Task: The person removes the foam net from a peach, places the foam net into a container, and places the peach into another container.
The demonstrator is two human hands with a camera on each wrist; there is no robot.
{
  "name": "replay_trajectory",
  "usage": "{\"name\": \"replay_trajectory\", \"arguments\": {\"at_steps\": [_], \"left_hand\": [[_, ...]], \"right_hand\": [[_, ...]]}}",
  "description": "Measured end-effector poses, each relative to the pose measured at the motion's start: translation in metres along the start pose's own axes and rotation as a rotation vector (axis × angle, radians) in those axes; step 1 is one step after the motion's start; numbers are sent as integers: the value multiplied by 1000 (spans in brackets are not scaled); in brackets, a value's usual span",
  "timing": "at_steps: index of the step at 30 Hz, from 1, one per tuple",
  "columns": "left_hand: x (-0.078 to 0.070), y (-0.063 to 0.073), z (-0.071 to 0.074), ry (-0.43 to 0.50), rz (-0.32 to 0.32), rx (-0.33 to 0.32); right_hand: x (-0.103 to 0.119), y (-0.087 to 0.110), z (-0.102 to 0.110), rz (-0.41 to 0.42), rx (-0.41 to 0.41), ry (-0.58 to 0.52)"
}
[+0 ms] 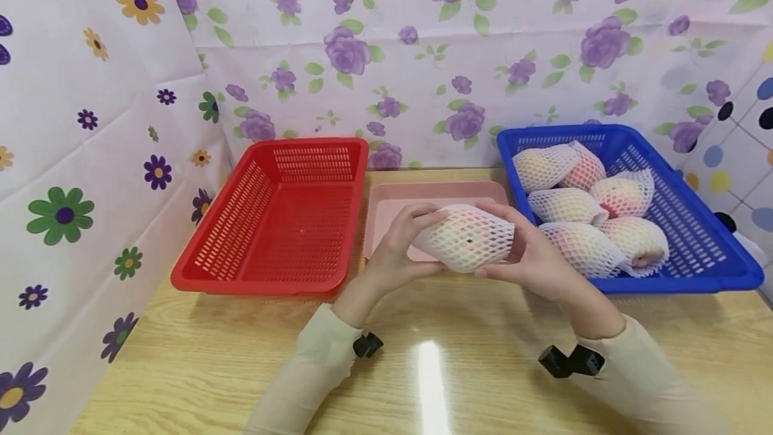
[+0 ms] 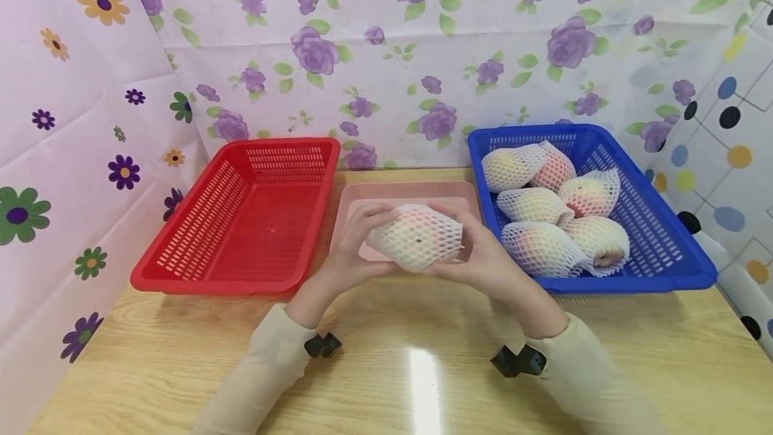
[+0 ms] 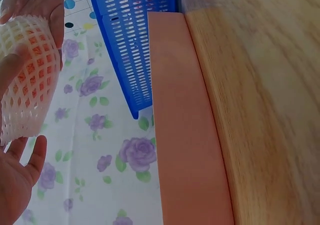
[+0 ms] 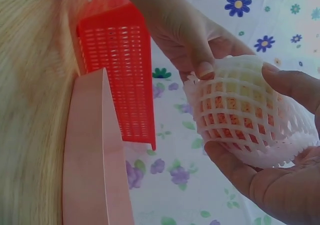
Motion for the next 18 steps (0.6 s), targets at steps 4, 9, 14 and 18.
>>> {"name": "replay_trajectory", "arguments": {"at_steps": [4,9,14,18], "left_hand": [[2,5,-1,-5,38,3],[3,5,-4,-29,53,14],[6,5,-5,-42,55,29],[9,7,-3,-26,81,40]], "right_hand": [[-5,-1,-2,-11,-10,47],[-7,-4,1,6,-38,106],[-10,-7,3,22,-50,140],[-15,-9,2,12,-39,118]]}}
Point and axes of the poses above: each hand's wrist, its own y-axis away from the middle knuckle, its own z-axis out of the back of the hand, x = y × z, the point moved 9 cm from there along -y, towards the middle knuckle, and after that the axes turned 8 degrees about -y, right-handed, at the moved point
